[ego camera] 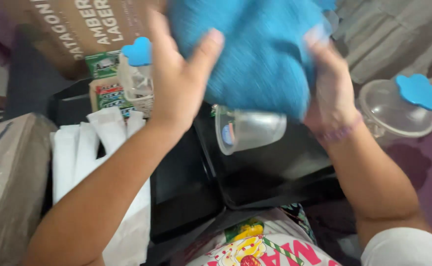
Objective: Cleaning a plastic container with a cloth and filling it with small green candies
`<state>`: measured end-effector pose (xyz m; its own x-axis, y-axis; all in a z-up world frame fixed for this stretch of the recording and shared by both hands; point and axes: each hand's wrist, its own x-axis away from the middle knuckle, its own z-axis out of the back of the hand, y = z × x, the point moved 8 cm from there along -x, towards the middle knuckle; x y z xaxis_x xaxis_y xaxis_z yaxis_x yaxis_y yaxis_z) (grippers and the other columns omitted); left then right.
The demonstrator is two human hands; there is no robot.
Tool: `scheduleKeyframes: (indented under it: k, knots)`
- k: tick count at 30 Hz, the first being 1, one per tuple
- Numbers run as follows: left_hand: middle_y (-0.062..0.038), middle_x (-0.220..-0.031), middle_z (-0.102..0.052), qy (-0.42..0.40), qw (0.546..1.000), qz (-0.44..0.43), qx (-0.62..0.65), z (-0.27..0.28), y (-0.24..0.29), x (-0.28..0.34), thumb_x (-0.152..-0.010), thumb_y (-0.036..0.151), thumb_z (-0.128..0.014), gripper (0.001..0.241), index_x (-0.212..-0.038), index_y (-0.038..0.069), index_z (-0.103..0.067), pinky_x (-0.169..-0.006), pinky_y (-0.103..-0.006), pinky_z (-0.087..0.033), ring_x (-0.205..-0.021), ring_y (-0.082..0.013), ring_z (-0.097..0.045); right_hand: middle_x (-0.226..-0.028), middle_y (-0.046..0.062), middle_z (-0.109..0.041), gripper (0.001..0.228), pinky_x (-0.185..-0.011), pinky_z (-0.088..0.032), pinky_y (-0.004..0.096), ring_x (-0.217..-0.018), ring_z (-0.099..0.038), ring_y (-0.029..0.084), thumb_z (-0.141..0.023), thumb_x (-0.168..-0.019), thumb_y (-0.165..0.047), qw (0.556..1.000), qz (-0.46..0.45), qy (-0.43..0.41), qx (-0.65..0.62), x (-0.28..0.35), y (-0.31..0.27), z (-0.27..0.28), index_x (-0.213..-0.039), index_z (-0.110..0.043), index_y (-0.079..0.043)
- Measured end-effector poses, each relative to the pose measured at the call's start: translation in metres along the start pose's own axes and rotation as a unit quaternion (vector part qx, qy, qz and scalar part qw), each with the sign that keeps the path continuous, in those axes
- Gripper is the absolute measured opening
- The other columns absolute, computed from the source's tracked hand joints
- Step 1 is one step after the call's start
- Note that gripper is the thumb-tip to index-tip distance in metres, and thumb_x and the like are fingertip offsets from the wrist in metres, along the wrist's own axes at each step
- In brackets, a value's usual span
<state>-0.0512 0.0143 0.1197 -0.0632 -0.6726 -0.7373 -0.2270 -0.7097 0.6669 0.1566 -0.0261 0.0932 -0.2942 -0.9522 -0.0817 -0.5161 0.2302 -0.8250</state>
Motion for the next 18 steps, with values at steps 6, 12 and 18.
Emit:
scheduleKeyframes:
  k: [6,12,18]
  knots:
    - [0.007,-0.075,-0.029,0.019,0.977,0.211,-0.019,-0.014,-0.076,0.051,-0.094,0.034,-0.051,0.028,-0.08,0.019,-0.031,-0.066,-0.0257,-0.033,-0.071,-0.0039,-0.036,-0.099,0.008,-0.066,0.041,-0.09,-0.053,0.039,-0.09,-0.065,0.024,-0.061,-0.074,-0.014,0.989,0.076,0.122,0.047,0.066,-0.032,0.095,-0.114,-0.059,-0.006]
    - [-0.013,-0.108,-0.066,-0.17,0.862,0.477,0.038,-0.063,-0.104,0.117,-0.073,0.008,-0.073,0.047,-0.118,0.003,-0.059,-0.079,-0.0367,-0.055,-0.094,-0.0205,-0.064,-0.135,0.018,-0.048,0.061,-0.104,-0.041,0.046,-0.119,-0.048,0.022,-0.067,-0.086,-0.015,0.919,0.197,0.131,0.317,0.075,-0.016,0.135,-0.138,-0.037,-0.002]
    - [-0.019,-0.119,-0.062,-0.277,0.898,0.337,0.052,-0.097,-0.063,0.088,-0.082,0.01,-0.06,0.045,-0.126,0.003,-0.05,-0.086,-0.0371,-0.05,-0.104,-0.0284,-0.062,-0.12,0.026,-0.051,0.08,-0.095,-0.041,0.052,-0.114,-0.051,0.041,-0.061,-0.078,-0.057,0.794,0.339,-0.125,0.489,0.07,0.004,0.048,-0.13,-0.047,0.002]
